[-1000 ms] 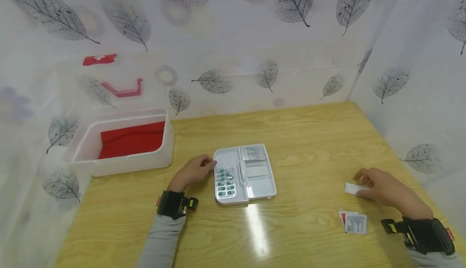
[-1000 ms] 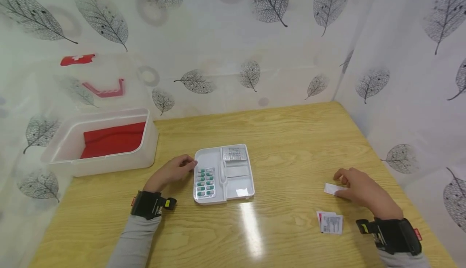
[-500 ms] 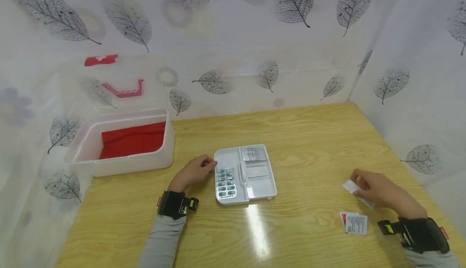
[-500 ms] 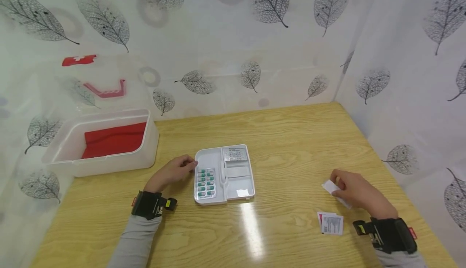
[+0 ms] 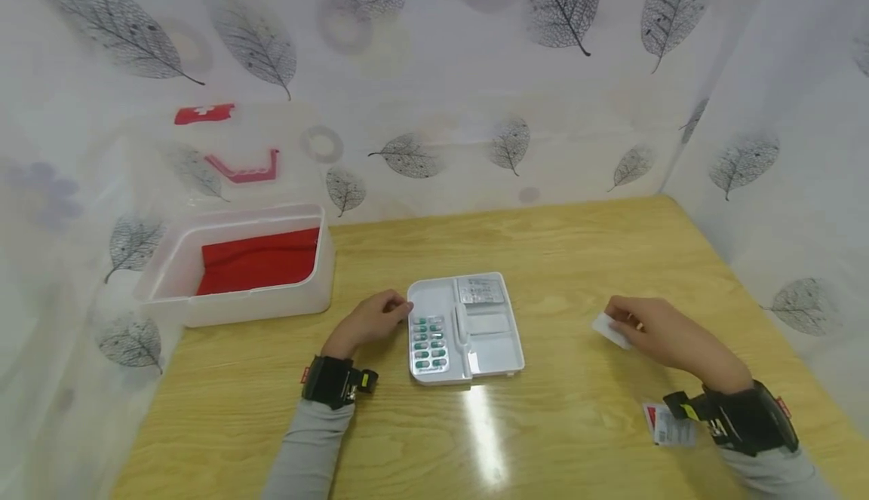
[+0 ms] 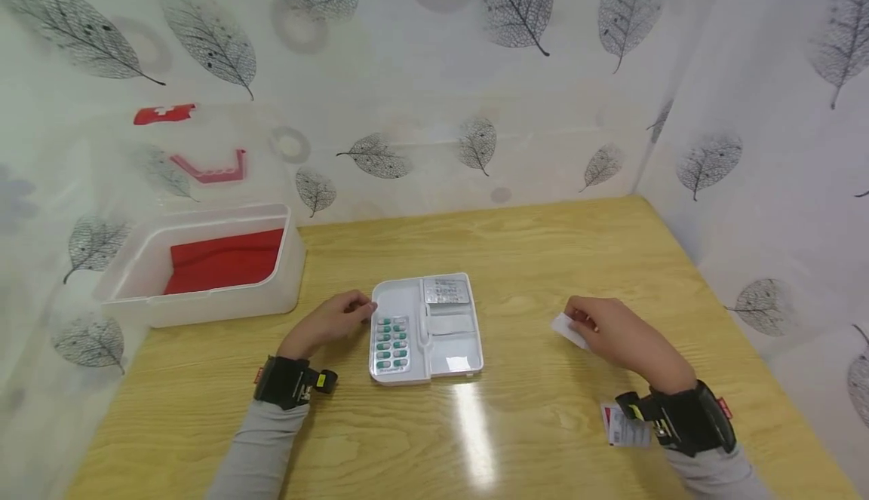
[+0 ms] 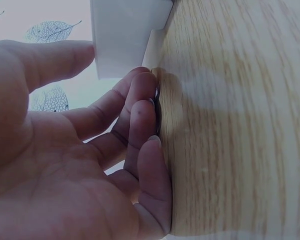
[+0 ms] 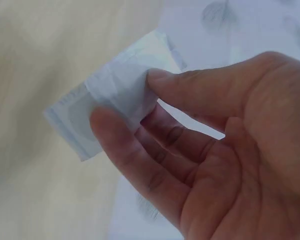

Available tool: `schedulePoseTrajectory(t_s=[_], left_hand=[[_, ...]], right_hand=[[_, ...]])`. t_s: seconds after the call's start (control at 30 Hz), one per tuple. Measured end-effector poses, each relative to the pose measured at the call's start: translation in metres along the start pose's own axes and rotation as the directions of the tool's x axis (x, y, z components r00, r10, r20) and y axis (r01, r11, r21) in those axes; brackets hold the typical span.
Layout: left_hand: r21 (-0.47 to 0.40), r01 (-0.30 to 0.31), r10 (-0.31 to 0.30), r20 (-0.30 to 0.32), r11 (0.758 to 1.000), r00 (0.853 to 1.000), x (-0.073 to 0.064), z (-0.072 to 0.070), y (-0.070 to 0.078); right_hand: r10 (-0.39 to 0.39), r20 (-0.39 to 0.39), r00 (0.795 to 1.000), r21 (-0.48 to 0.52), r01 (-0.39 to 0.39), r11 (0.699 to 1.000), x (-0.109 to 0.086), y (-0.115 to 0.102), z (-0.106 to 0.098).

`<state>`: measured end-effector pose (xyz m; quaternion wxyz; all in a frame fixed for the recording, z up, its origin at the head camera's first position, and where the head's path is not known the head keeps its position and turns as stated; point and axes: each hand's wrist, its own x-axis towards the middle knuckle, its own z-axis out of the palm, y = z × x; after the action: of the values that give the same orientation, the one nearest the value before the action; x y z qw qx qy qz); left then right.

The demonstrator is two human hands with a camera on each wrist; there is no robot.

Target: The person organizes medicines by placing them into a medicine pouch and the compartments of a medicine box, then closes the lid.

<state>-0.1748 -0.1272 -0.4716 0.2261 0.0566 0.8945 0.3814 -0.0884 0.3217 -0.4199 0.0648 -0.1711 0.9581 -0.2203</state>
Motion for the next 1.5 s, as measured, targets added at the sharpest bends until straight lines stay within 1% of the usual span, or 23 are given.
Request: schedulePoseTrajectory(t_s=[0.17,0.33,0.5,0.63,0.7,0.9,1.0,1.1,1.2,1.33,1.5], left_hand=[[-0.002,0.009,-0.009,0.005,1.000,1.000,-0.001,0.001,0.003],[-0.016,0.016,-0.016,0.013,1.000,1.000,0.000,0.001,0.003],[-0.023,0.019,-0.019,0.009,1.000,1.000,-0.001,0.000,0.003],[-0.023,0.006,-0.005,0.010,1.000,1.000,-0.001,0.000,0.003],[-0.023,-0.003,0.003,0.014,1.000,1.000,0.000,0.001,0.003],[-0.029,0.002,-0.002,0.017,1.000,1.000,0.002,0.001,0.004],[-0.025,0.007,-0.006,0.019,1.000,1.000,0.002,0.001,0.003],[-0.021,0.012,-0.011,0.019,1.000,1.000,0.002,0.001,0.003],[-0.021,0.017,-0.017,0.015,1.000,1.000,0.001,-0.001,0.003],[-0.023,0.021,-0.021,0.012,1.000,1.000,0.000,-0.003,0.002],[-0.026,0.017,-0.016,0.014,1.000,1.000,-0.002,-0.004,0.001]], right_hand=[[-0.076,-0.009,0.997,0.055,0.076,0.996,0.027,-0.033,0.005],[-0.122,0.021,0.992,0.106,0.119,0.987,0.053,-0.061,0.016],[-0.179,0.025,0.984,0.170,0.172,0.970,0.077,-0.081,0.029],[-0.207,0.027,0.978,0.201,0.197,0.959,0.089,-0.093,0.038],[-0.216,0.031,0.976,0.206,0.205,0.957,0.092,-0.098,0.042],[-0.226,0.031,0.974,0.219,0.214,0.952,0.099,-0.107,0.049],[-0.206,0.030,0.978,0.185,0.197,0.963,0.104,-0.107,0.055],[-0.180,0.031,0.983,0.129,0.174,0.976,0.107,-0.105,0.062],[-0.169,0.023,0.985,0.094,0.167,0.982,0.110,-0.104,0.067],[-0.178,0.019,0.984,0.115,0.175,0.978,0.114,-0.105,0.074],[-0.192,0.060,0.980,0.148,0.181,0.972,0.118,-0.108,0.080]])
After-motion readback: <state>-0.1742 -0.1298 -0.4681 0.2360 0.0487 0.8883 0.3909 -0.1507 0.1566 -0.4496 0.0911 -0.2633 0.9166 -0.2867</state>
